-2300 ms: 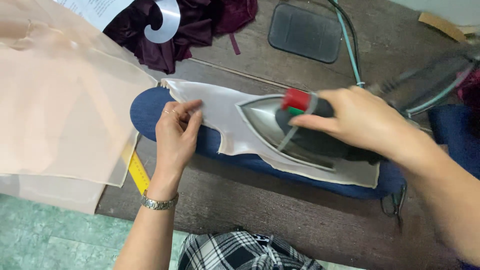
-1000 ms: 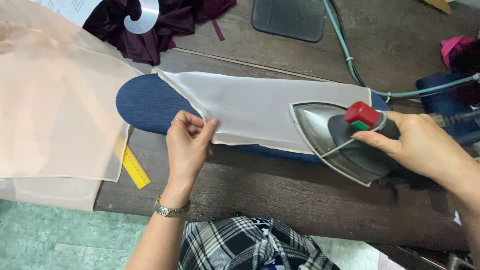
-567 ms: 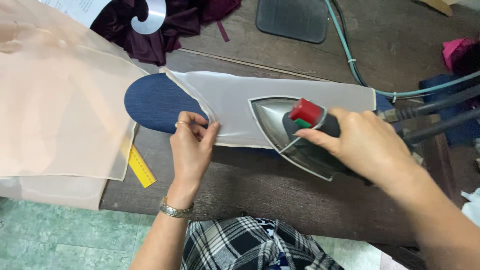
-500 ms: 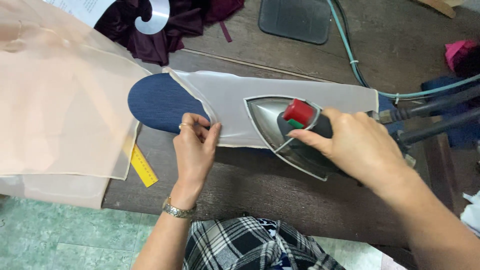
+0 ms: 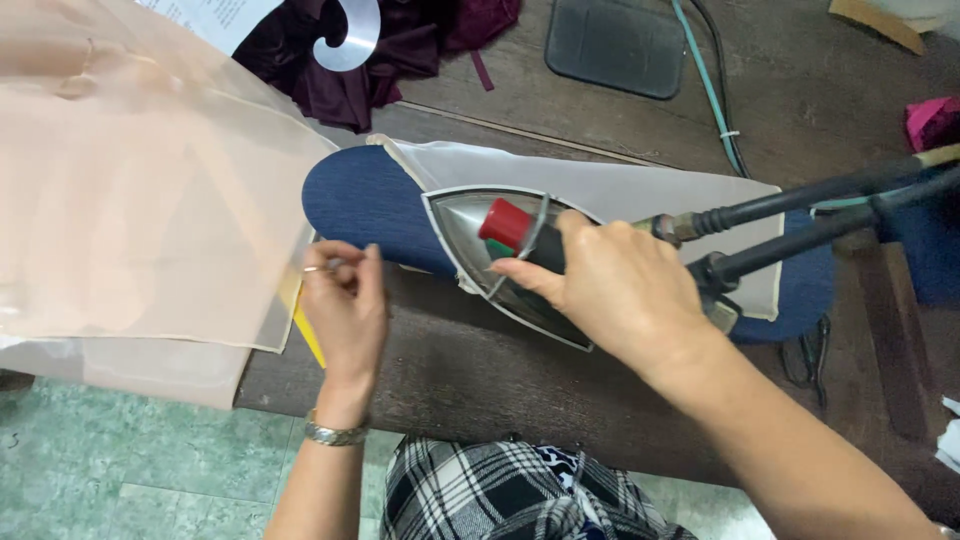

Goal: Ironing and shaping fabric garment pieces on a pressing board

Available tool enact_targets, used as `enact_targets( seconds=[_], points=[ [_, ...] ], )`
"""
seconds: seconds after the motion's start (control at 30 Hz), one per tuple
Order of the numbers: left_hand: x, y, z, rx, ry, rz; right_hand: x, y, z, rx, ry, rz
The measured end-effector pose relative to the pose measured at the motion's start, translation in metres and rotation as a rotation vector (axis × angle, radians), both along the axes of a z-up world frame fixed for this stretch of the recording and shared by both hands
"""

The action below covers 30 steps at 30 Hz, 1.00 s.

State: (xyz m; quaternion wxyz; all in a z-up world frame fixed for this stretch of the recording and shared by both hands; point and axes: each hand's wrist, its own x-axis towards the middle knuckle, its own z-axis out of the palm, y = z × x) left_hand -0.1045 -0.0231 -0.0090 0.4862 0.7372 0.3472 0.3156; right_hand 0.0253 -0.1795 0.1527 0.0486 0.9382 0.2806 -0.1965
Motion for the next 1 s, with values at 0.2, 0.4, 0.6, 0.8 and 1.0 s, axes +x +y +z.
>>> enact_targets(
  seconds=[0.2, 0.4, 0.6, 0.8, 1.0],
  points=[
    [-0.019, 0.031, 0.007, -0.133, -0.165, 0.073, -0.025, 0.026, -0.021, 0.058, -0.085, 0.148],
    [-0.021, 0.041, 0.012, 0.005, -0.144, 0.058, -0.046, 0.029, -0.047, 0.196, -0.227, 0.3],
    [-0.003, 0.033, 0.024, 0.303, -0.046, -0.104, -0.025, 0.005, -0.015, 0.085, 0.037, 0.246],
    [0.036, 0.034, 0.013, 0.509, -0.029, -0.253, 0.005, -0.053, 0.02, 0.028, 0.177, 0.075],
    [0.053, 0.03, 0.002, 0.601, 0.14, -0.254, 0.035, -0.127, 0.018, -0.126, 0.157, -0.28]
  ],
)
